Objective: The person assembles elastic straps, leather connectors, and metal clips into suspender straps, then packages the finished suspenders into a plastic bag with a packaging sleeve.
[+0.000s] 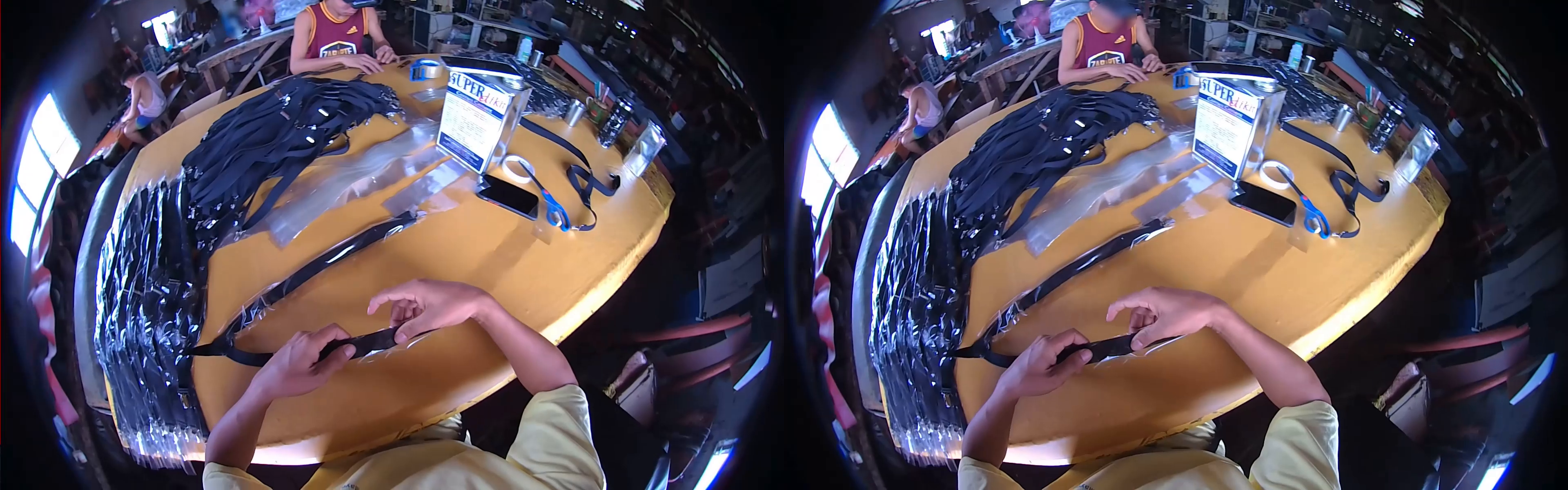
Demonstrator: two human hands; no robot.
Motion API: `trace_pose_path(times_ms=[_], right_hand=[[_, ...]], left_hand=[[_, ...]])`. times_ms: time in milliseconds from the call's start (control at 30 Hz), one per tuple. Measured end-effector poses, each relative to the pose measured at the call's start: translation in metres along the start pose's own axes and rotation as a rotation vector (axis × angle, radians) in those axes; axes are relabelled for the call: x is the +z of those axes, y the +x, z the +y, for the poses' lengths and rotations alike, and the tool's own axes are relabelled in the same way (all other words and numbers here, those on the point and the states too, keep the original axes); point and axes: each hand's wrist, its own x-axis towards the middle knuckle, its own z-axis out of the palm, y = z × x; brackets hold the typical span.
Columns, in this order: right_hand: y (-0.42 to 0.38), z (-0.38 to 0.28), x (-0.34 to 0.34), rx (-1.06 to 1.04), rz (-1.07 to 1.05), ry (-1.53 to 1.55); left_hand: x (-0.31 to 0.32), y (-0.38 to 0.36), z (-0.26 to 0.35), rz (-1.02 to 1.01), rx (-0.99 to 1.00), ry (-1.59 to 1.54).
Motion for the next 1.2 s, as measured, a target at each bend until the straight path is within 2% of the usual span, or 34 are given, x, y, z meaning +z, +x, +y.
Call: trace_pose_path(times_ms=[167, 267, 333, 400, 467, 567, 667, 800, 867, 900, 1033, 1200], right_hand=[[-0.001, -0.006, 0.006, -0.043, 0.046, 0.057], [-0.01, -0.01, -0.002, -0.019, 0.078, 0.064], [-0.017, -0.012, -0.009, 0.014, 0.133, 0.001], [-0.02, -0.012, -0.012, 0.027, 0.134, -0.018], [-0.019, -0.011, -0.011, 0.083, 0.121, -0.016], [-0.01, -0.008, -0.006, 0.059, 0.12, -0.026], [0.002, 0.001, 0.002, 0.019, 0.137, 0.01], [0.013, 0.001, 0.012, 0.0, 0.165, 0.04], [0.01, 0.003, 0.009, -0.029, 0.195, 0.023], [0.006, 0.0, 0.006, -0.003, 0.218, -0.015], [0.003, 0.011, 0.001, 0.028, 0.235, -0.097], [0.017, 0.017, 0.011, -0.069, 0.157, -0.231]], left_hand=[[-0.001, 0.003, 0.011, -0.023, -0.06, 0.025], [-0.005, 0.0, 0.006, -0.003, -0.082, -0.132], [-0.016, -0.005, -0.01, -0.081, -0.003, 0.151], [-0.018, -0.008, -0.012, -0.104, -0.023, 0.112], [-0.012, -0.008, -0.013, -0.044, 0.031, 0.08], [-0.005, -0.005, -0.013, -0.02, 0.075, 0.093], [-0.004, -0.002, -0.003, -0.053, -0.012, 0.121], [-0.002, -0.001, -0.01, -0.041, 0.02, 0.13], [-0.008, -0.009, -0.015, 0.06, 0.073, 0.176], [-0.014, -0.015, -0.019, 0.073, 0.093, 0.294], [-0.016, -0.026, -0.043, 0.133, 0.159, 0.316], [-0.007, -0.019, -0.023, 0.156, 0.112, 0.183]])
